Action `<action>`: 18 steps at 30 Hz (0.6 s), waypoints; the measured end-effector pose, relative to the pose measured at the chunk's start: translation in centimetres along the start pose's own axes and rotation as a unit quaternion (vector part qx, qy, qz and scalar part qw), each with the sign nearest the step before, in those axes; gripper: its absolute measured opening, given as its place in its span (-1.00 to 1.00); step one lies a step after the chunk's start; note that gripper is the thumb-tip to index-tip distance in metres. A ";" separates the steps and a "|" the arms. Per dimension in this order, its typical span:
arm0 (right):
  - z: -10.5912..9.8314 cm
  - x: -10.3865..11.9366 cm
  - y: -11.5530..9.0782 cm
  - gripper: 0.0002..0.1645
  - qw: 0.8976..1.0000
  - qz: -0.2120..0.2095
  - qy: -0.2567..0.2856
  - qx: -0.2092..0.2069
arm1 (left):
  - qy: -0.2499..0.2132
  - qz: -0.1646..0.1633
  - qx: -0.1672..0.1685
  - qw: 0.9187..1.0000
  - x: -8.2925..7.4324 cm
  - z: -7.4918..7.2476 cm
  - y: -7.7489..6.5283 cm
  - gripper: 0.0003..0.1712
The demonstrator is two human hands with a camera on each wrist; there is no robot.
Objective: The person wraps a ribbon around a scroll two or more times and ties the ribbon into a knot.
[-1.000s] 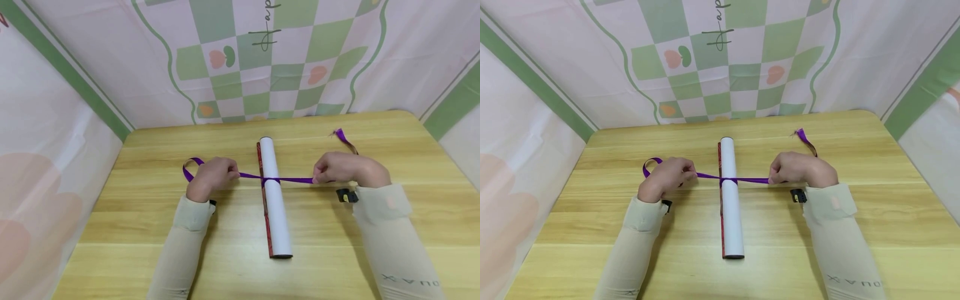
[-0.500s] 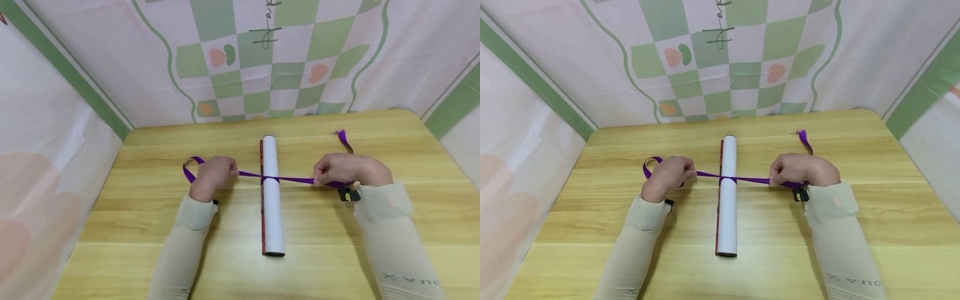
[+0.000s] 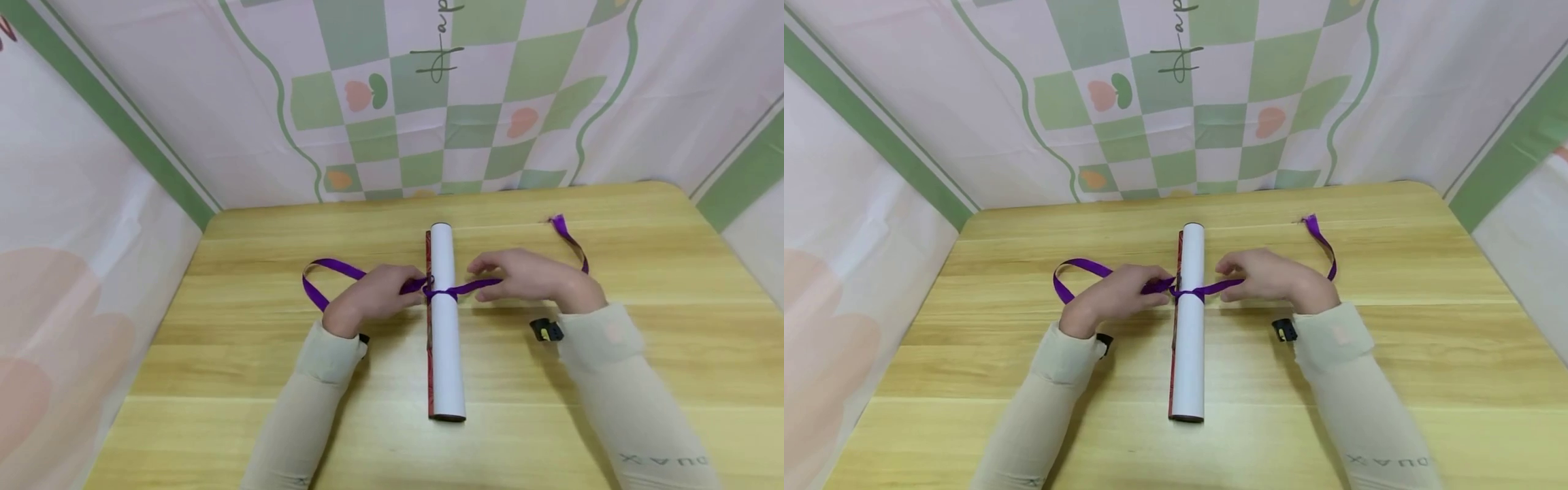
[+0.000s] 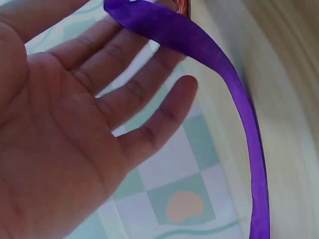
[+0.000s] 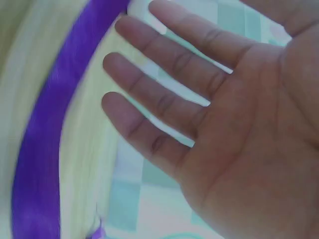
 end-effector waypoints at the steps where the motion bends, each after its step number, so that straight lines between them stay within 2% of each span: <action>1: 0.3 0.4 0.2 -0.42 1.000 -0.008 0.002 0.002 | 0.005 0.006 -0.003 1.000 -0.2 0.1 0.2 -0.55; 7: 1.3 1.6 0.8 -0.73 1.000 -0.015 -0.009 0.022 | 0.031 -0.003 -0.040 0.999 -0.5 0.1 0.6 -0.52; 12: 1.6 2.0 0.9 -0.82 0.999 -0.031 -0.027 0.015 | 0.083 0.008 -0.079 0.993 -0.7 -0.3 0.6 -0.72; 14: 1.6 2.0 1.0 -0.82 0.999 -0.031 -0.025 0.014 | 0.107 0.004 -0.077 0.991 -0.6 -0.3 0.6 -0.71; 18: 1.9 2.1 1.2 -0.80 0.999 -0.025 -0.015 0.024 | 0.136 0.001 -0.047 0.990 -0.4 0.3 0.8 -0.51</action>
Point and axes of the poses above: each hand's wrist, its own y-axis towards the middle knuckle, its own z-axis out of the palm, x = y × z, the point moved 5 cm from there along y, towards the middle knuckle, and after that the axes turned 11 degrees about z, right-handed, at the moved point
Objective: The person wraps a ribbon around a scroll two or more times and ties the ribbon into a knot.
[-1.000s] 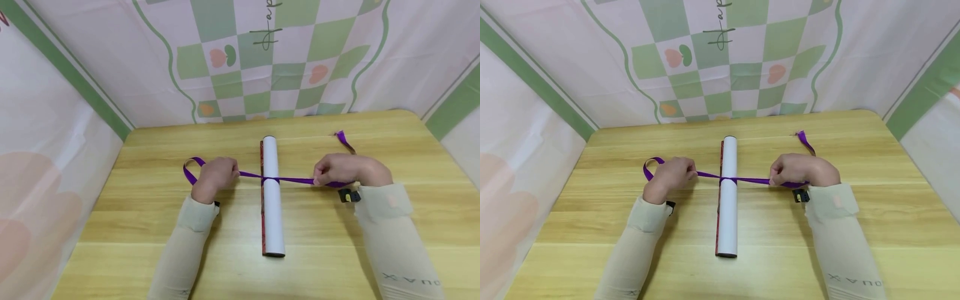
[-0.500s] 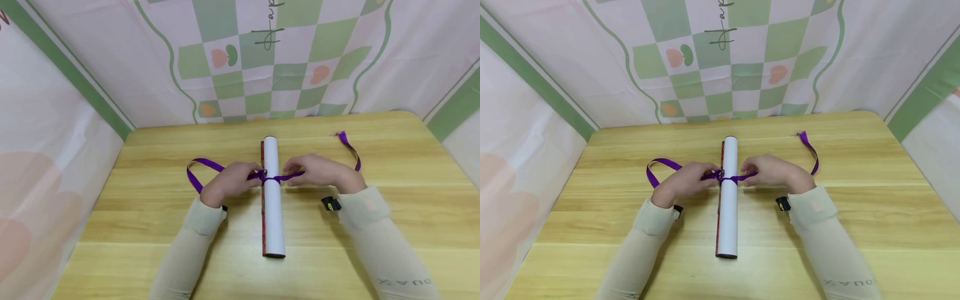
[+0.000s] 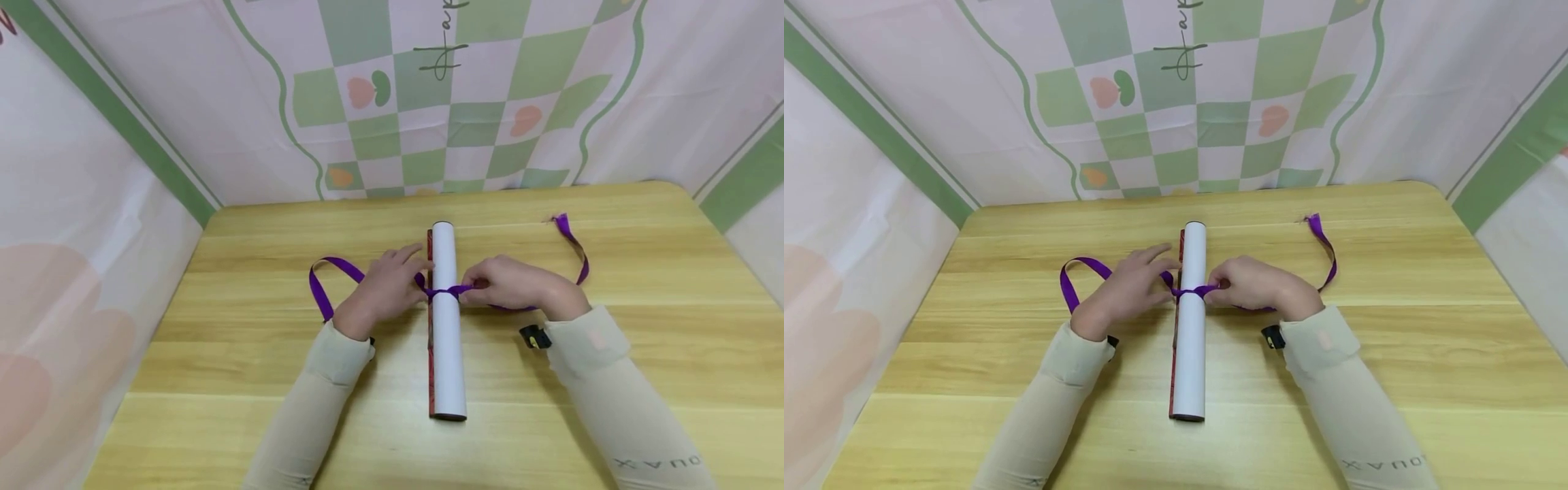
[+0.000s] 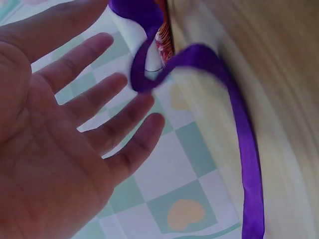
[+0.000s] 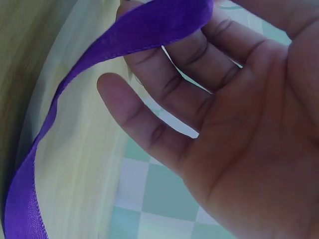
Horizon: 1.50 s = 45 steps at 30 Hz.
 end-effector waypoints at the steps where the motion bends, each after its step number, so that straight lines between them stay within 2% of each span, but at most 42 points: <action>1: 0.1 0.0 0.0 -0.79 1.000 0.003 0.003 0.003 | 0.000 0.001 0.008 1.000 0.0 0.2 0.0 -0.50; 6: 0.0 0.3 0.1 -0.77 1.000 0.001 0.000 0.001 | -0.016 0.001 0.018 1.000 -0.2 0.6 0.2 -0.70; 10: -0.1 0.5 0.1 -0.74 1.000 -0.004 0.001 0.002 | -0.009 -0.007 0.018 1.000 -0.1 0.7 0.2 -0.76; 15: -0.2 0.4 0.0 -0.72 1.000 -0.009 0.008 0.002 | -0.008 0.011 0.003 1.000 -0.1 0.6 0.1 -0.84; 20: -0.6 -0.1 -0.1 -0.75 1.000 -0.008 0.007 -0.011 | -0.084 0.030 0.014 0.996 0.2 0.5 -0.2 -0.86; 22: -0.7 -0.2 -0.2 -0.75 1.000 -0.007 0.008 -0.012 | -0.116 0.028 0.027 0.993 0.3 0.4 -0.4 -0.87; 26: -0.7 -0.6 0.0 -0.73 1.000 -0.006 0.005 -0.013 | -0.138 0.012 0.038 0.990 0.8 0.1 -0.7 -0.84; 33: -0.6 -1.4 0.1 -0.70 1.000 -0.003 0.016 -0.002 | -0.124 -0.007 0.047 0.991 1.6 -0.4 -1.1 -0.78; 40: -0.7 -1.8 -0.2 -0.70 1.000 -0.006 0.006 0.013 | -0.064 0.010 0.061 0.996 1.7 -0.1 -0.8 -0.79; 45: -0.7 -1.7 -0.2 -0.69 1.000 -0.001 0.019 0.023 | -0.065 -0.004 0.055 0.996 2.0 0.1 -0.9 -0.78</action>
Point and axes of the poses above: each hand's wrist, its own y-axis towards the middle knuckle, its own z-axis out of the palm, x = y × z, the point moved 5 cm from there along y, towards the middle knuckle, and after that the axes turned 11 degrees about z, right-handed, at the moved point
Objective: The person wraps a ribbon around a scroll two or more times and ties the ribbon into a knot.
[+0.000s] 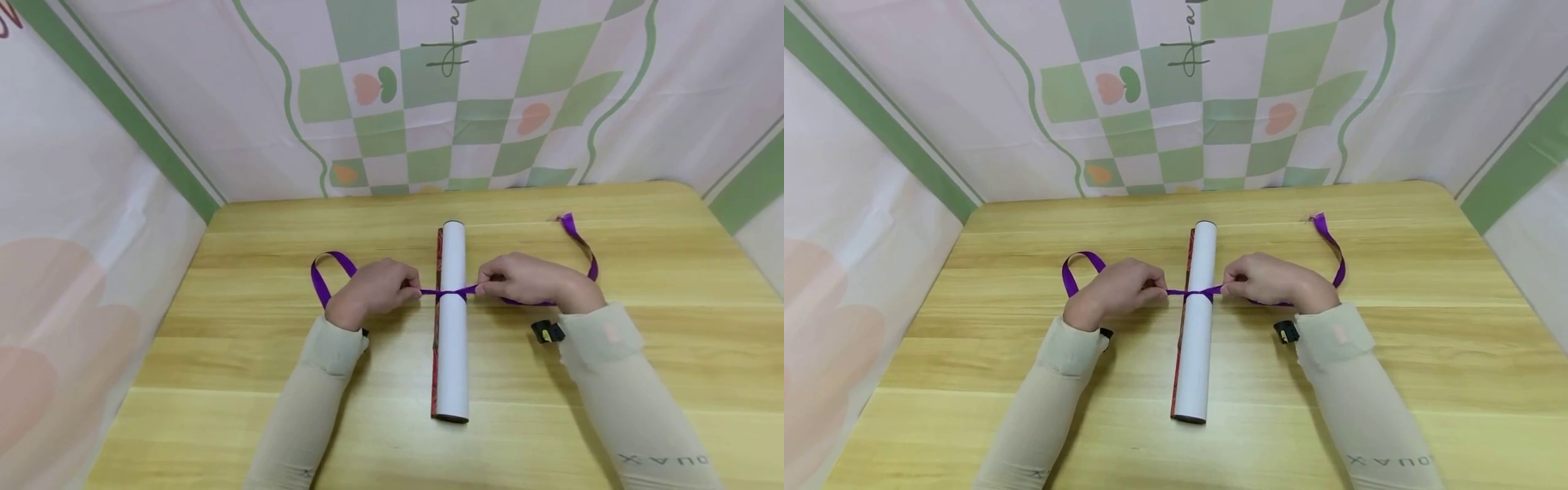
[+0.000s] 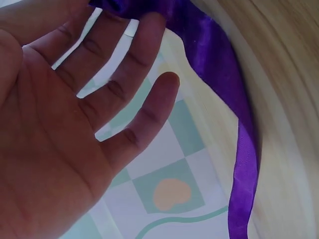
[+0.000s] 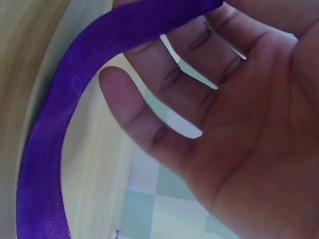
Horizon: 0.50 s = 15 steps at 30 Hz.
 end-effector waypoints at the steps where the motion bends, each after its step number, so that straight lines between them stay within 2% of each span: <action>1: -0.1 0.0 0.0 -0.68 1.000 0.002 0.006 0.002 | -0.011 -0.003 -0.002 1.000 0.0 -0.1 -0.1 -0.78; 4: -0.3 0.0 -0.2 -0.71 1.000 0.012 0.024 0.009 | -0.077 -0.010 0.008 0.997 0.2 -0.1 -0.3 -0.75; 8: -0.7 0.1 -0.5 -0.72 0.999 0.017 0.038 0.009 | -0.156 -0.020 0.043 0.987 0.5 0.0 -1.1 -0.72; 15: -1.3 -0.3 -1.8 -0.60 0.999 0.021 0.018 0.017 | -0.172 -0.028 0.055 0.983 0.8 -1.7 -3.2 -0.63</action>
Point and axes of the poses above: each hand's wrist, its own y-axis towards the middle knuckle, its own z-axis out of the palm, x = y × z, the point moved 5 cm from there along y, towards the middle knuckle, and after that the axes turned 11 degrees about z, right-handed, at the moved point
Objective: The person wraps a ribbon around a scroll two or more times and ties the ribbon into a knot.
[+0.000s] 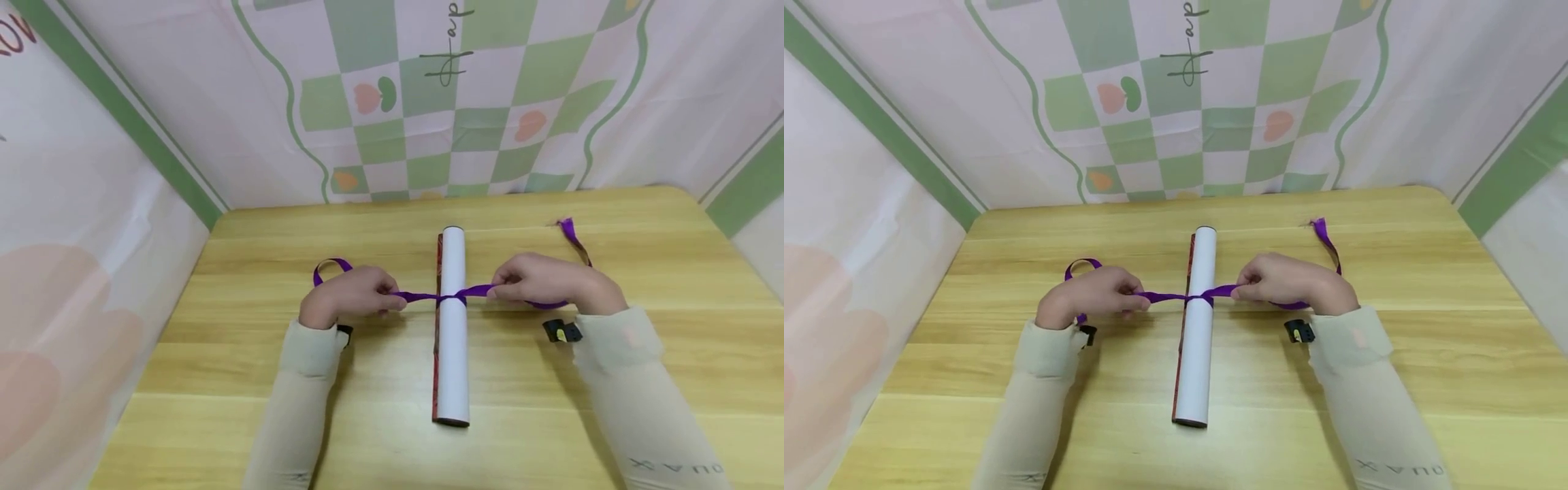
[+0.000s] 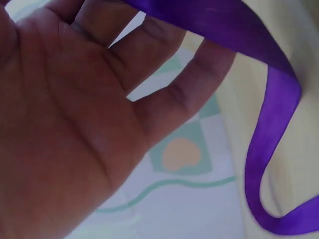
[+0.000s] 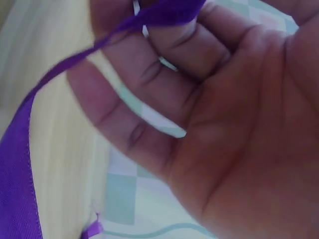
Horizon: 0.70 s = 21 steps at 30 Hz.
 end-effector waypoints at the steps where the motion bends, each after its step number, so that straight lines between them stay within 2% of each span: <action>1: -0.1 -0.1 -0.2 -0.57 1.000 0.003 0.001 0.004 | -0.002 0.004 -0.001 1.000 -0.1 -0.3 -0.3 -0.63; 6: -0.2 0.2 -0.8 -0.51 0.999 0.006 0.031 0.034 | -0.021 0.060 -0.006 0.998 -1.3 -1.3 -1.4 -0.61; 10: -0.3 0.7 -1.4 -0.54 0.998 -0.020 0.047 0.046 | -0.089 0.127 0.001 0.988 -2.7 -1.2 -1.4 -0.64; 13: -0.6 1.2 -1.7 -0.59 0.997 -0.043 0.043 0.037 | -0.152 0.177 0.003 0.972 -3.8 -0.9 -1.2 -0.68; 15: -0.8 1.4 -1.9 -0.63 0.997 -0.055 0.042 0.025 | -0.182 0.202 -0.007 0.962 -4.4 -0.7 -0.9 -0.70; 18: -1.1 1.7 -2.2 -0.69 0.997 -0.063 0.050 0.003 | -0.229 0.236 -0.033 0.944 -5.2 -0.4 -0.1 -0.71; 21: -1.3 2.0 -2.3 -0.72 0.995 -0.073 0.066 -0.008 | -0.254 0.255 -0.068 0.930 -5.6 -0.3 0.6 -0.69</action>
Point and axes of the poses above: each hand's wrist, its own y-axis towards the middle knuckle, its own z-axis out of the palm, x = y × z, the point moved 5 cm from there along y, towards the middle knuckle, and after that the axes turned 11 degrees about z, right-handed, at the moved point
